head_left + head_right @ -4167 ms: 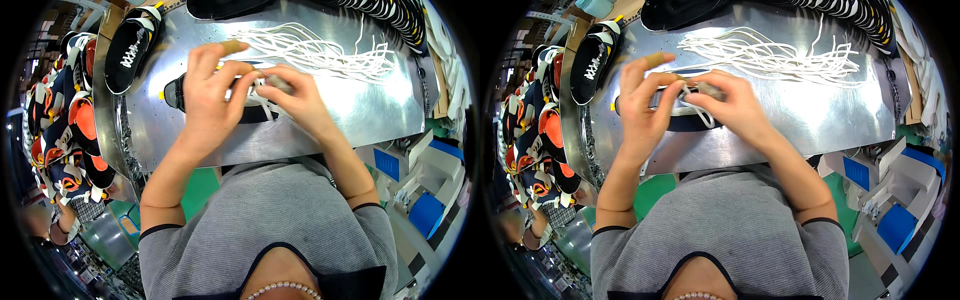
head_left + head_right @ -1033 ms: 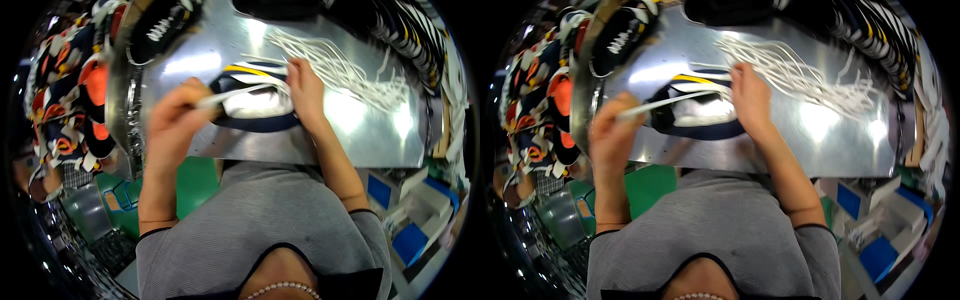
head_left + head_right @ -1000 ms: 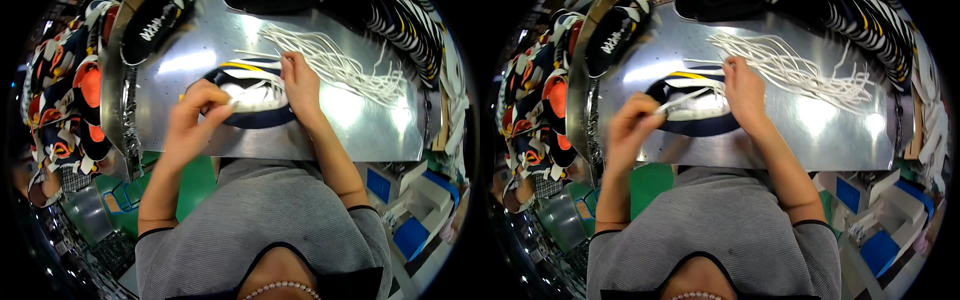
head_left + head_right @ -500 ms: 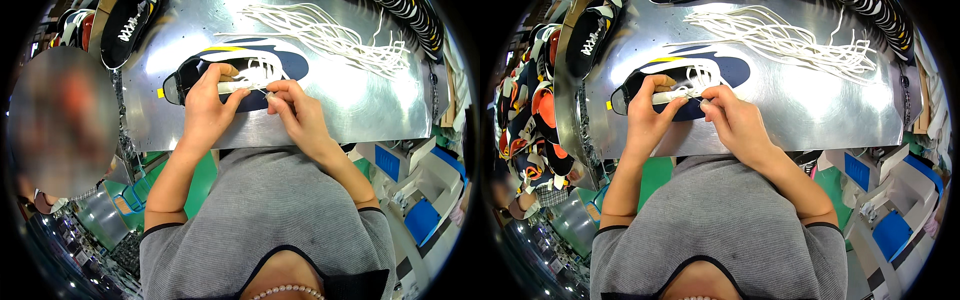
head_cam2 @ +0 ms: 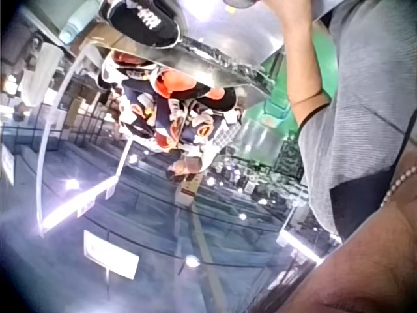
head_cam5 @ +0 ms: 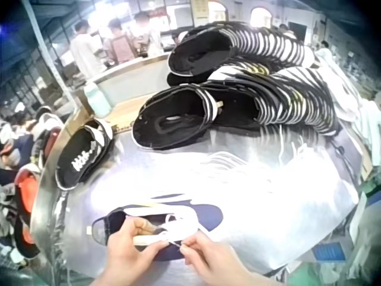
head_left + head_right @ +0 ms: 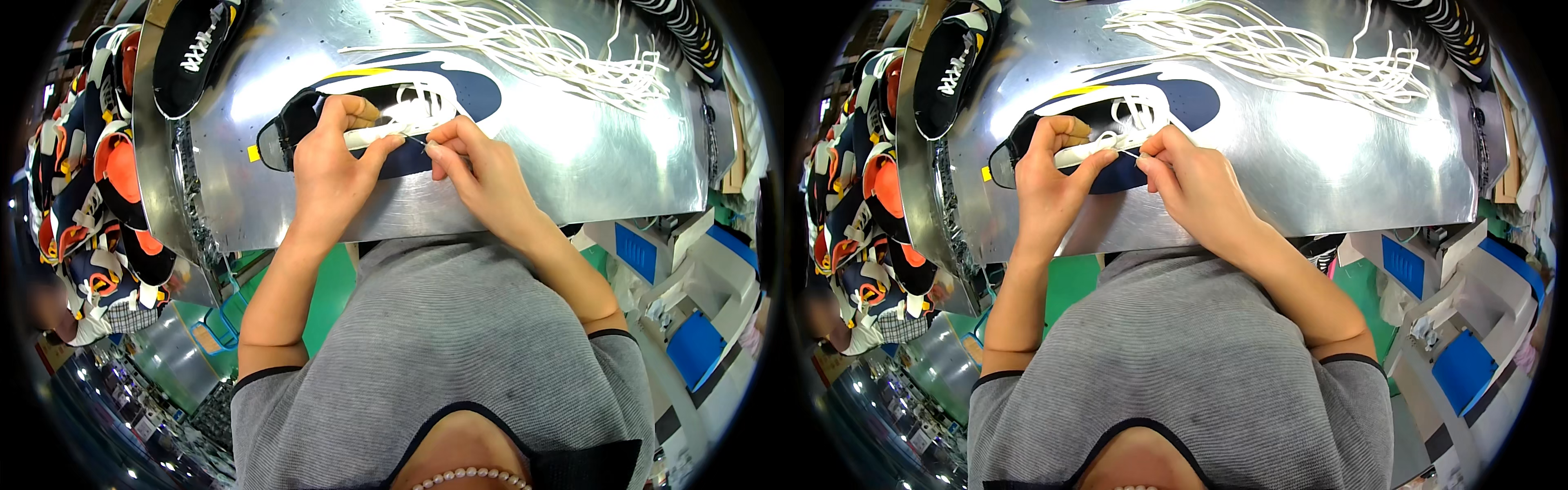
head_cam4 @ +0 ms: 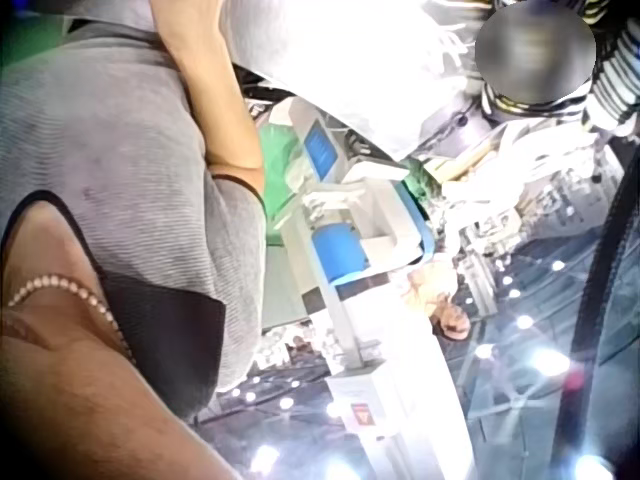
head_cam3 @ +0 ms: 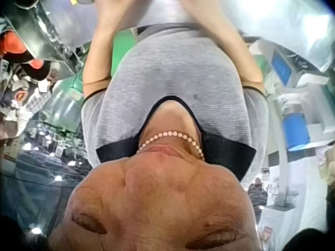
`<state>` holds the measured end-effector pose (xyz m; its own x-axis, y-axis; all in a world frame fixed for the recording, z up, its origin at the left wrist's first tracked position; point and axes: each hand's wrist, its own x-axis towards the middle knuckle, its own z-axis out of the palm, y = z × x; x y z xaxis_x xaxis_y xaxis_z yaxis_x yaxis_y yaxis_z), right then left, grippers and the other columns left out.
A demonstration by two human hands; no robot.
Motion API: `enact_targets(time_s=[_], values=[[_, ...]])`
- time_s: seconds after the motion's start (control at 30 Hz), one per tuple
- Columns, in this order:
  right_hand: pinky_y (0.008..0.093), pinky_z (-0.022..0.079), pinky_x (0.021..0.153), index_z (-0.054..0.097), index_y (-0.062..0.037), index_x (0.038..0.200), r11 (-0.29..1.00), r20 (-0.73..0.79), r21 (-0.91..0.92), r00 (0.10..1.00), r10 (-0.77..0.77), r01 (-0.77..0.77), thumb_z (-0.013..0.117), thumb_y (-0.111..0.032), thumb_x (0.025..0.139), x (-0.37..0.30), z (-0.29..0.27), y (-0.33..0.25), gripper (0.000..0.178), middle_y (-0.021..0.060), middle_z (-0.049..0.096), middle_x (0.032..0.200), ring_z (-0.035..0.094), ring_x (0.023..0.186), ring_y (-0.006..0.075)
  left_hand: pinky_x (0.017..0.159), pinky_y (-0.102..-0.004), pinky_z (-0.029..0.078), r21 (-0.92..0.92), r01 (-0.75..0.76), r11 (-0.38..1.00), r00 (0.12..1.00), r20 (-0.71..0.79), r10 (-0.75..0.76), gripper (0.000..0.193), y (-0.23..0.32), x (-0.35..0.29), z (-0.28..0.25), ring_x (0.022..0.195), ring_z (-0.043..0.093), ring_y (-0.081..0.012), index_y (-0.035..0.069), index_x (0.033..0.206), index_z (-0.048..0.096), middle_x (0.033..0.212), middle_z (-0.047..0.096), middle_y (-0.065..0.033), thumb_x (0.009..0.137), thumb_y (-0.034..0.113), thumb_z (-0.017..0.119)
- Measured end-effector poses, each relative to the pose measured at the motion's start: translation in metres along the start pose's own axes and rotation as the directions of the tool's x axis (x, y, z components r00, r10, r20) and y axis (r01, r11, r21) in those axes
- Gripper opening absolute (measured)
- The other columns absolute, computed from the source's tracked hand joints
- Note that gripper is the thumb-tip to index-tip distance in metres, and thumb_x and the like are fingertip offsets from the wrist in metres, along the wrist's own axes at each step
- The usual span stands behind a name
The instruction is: The person threads white shoelaces through the eyelets of a blue and white sneaker upper using a metal tool. They pick up a new upper from a stack, lace it completely, and then place it aside to begin another one.
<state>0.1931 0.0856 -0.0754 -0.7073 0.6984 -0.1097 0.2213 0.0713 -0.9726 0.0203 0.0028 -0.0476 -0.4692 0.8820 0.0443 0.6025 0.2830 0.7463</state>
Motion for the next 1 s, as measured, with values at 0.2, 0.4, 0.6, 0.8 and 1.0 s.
enact_targets(time_s=[0.2,0.4,0.6,0.8,1.0], values=[[0.0328,0.05,0.061,0.059,0.0,0.097,0.993,0.023,0.02,0.993,0.117,-0.118,0.06,-0.015,0.097,-0.002,-0.007,-0.01,0.015,0.0088,0.067,0.071,0.066,0.063,0.0205,0.073,-0.0328,0.057,-0.029,-0.07,0.997,0.996,-0.05,0.068,0.04,-0.004,-0.003,0.006,0.083,0.072,-0.024,0.001,0.102,0.057,0.093,0.071,-0.0114,0.074,0.01,0.085],[0.0301,0.048,0.059,0.059,0.0,0.096,0.992,0.024,0.052,0.994,0.111,-0.112,0.059,-0.015,0.097,-0.002,-0.007,-0.008,0.015,0.0068,0.066,0.069,0.061,0.06,0.0158,0.077,-0.0248,0.053,-0.035,-0.076,0.997,0.997,-0.019,0.075,0.041,-0.005,-0.001,0.006,0.083,0.065,-0.0112,-0.001,0.103,0.056,0.092,0.066,-0.0057,0.075,0.005,0.086],[0.0214,0.042,0.058,0.057,-0.0018,0.101,0.945,0.124,0.157,0.956,0.268,-0.285,0.06,-0.013,0.098,0.006,-0.011,-0.012,0.012,0.0024,0.062,0.072,0.053,0.062,0.0057,0.068,-0.0338,0.055,0.001,-0.342,0.94,0.939,-0.038,0.342,0.036,-0.016,-0.006,0.012,0.076,0.07,-0.0255,0.002,0.101,0.058,0.088,0.069,-0.0112,0.075,0.007,0.084],[0.0304,0.049,0.065,0.053,-0.0006,0.102,0.933,0.047,0.295,0.979,0.2,-0.205,0.058,-0.017,0.095,0.01,0.017,0.01,0.018,0.0062,0.068,0.072,0.064,0.067,0.0159,0.061,-0.0331,0.051,0.033,-0.495,0.868,0.867,-0.043,0.496,0.029,-0.028,-0.015,0.016,0.07,0.067,-0.0267,0.003,0.098,0.06,0.086,0.069,-0.0097,0.078,0.006,0.081],[0.033,0.049,0.063,0.058,-0.0055,0.103,0.976,0.117,-0.206,0.988,0.1,-0.074,0.06,-0.019,0.093,-0.003,-0.02,-0.011,0.017,0.0057,0.068,0.072,0.065,0.067,0.0196,0.061,-0.0336,0.051,0.067,-0.469,0.881,0.871,-0.131,0.473,0.04,-0.036,-0.027,0.014,0.069,0.066,-0.0271,0.001,0.105,0.056,0.087,0.068,-0.0114,0.076,0.002,0.083]])
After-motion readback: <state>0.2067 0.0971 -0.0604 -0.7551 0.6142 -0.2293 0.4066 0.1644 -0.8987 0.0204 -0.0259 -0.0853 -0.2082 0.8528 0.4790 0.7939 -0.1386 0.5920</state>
